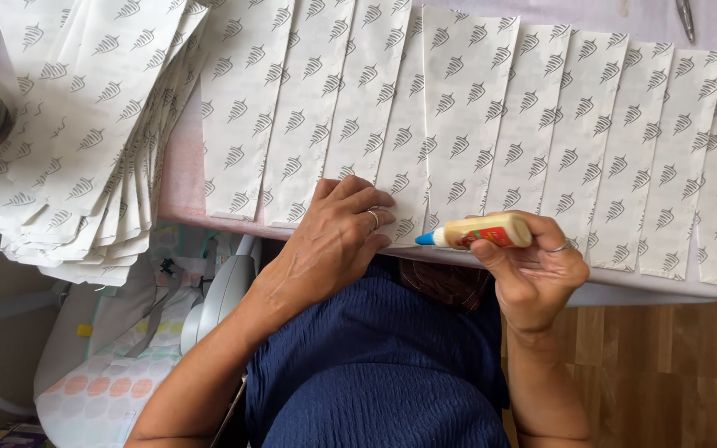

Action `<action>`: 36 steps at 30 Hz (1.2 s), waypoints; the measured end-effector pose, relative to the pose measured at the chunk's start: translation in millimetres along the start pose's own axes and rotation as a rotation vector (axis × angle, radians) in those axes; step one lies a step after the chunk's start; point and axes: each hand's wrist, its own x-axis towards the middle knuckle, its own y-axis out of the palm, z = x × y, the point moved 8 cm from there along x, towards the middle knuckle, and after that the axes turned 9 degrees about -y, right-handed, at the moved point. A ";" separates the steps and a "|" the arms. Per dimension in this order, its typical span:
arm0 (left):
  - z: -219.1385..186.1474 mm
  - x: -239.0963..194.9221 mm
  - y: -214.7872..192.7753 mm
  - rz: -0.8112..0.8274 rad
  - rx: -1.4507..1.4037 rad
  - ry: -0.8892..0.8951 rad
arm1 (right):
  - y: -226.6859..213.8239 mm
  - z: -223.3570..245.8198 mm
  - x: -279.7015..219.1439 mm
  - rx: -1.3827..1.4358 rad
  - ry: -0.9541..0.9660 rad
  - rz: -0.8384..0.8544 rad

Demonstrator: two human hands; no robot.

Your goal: The person aligns patterned paper sheets on a table and applies glue from a small bottle to the edges by hand, then folds and stacks the assembled sleeves.

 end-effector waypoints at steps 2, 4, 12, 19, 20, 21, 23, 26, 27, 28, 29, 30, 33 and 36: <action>0.7 -1.2 -1.5 0.024 -0.020 -0.005 | 12.3 5.0 3.3 -0.006 -0.008 0.041; 0.4 -1.9 -3.9 0.047 -0.038 -0.011 | 25.2 9.9 6.3 -0.009 -0.016 0.083; -2.9 -5.5 -7.4 0.032 -0.080 0.003 | 52.9 4.7 5.4 0.023 -0.015 0.151; 0.3 -4.4 -2.4 -0.024 -0.101 -0.028 | 22.3 19.8 9.1 0.002 -0.010 0.058; 0.6 -4.1 -1.4 -0.046 -0.099 -0.044 | 4.8 8.7 3.9 -0.001 -0.029 0.032; 0.7 -3.7 -0.3 -0.068 -0.097 -0.061 | -12.9 -2.2 -1.4 -0.003 -0.048 0.006; -0.6 -3.0 -0.2 -0.075 -0.093 -0.066 | 13.3 21.9 6.6 -0.034 -0.040 0.033; 0.7 -3.3 1.5 -0.097 -0.074 -0.078 | 40.6 33.3 11.0 -0.049 -0.041 0.073; 1.5 -3.9 2.7 -0.107 -0.062 -0.082 | 47.3 33.4 10.7 -0.038 -0.046 0.084; 0.5 -3.8 0.9 -0.107 -0.061 -0.083 | 49.6 31.0 9.8 -0.037 -0.046 0.085; -0.3 -3.6 -1.0 -0.111 -0.064 -0.086 | 52.7 28.8 8.9 -0.030 -0.050 0.097; -1.5 -3.5 -2.5 -0.113 -0.069 -0.088 | 55.2 26.9 7.5 -0.025 -0.053 0.109; -3.4 -3.7 -4.7 -0.112 -0.068 -0.089 | 57.6 20.9 7.3 -0.016 -0.076 0.134; -5.0 -4.2 -7.4 -0.116 -0.065 -0.068 | 31.0 8.3 -2.3 -0.050 -0.035 0.046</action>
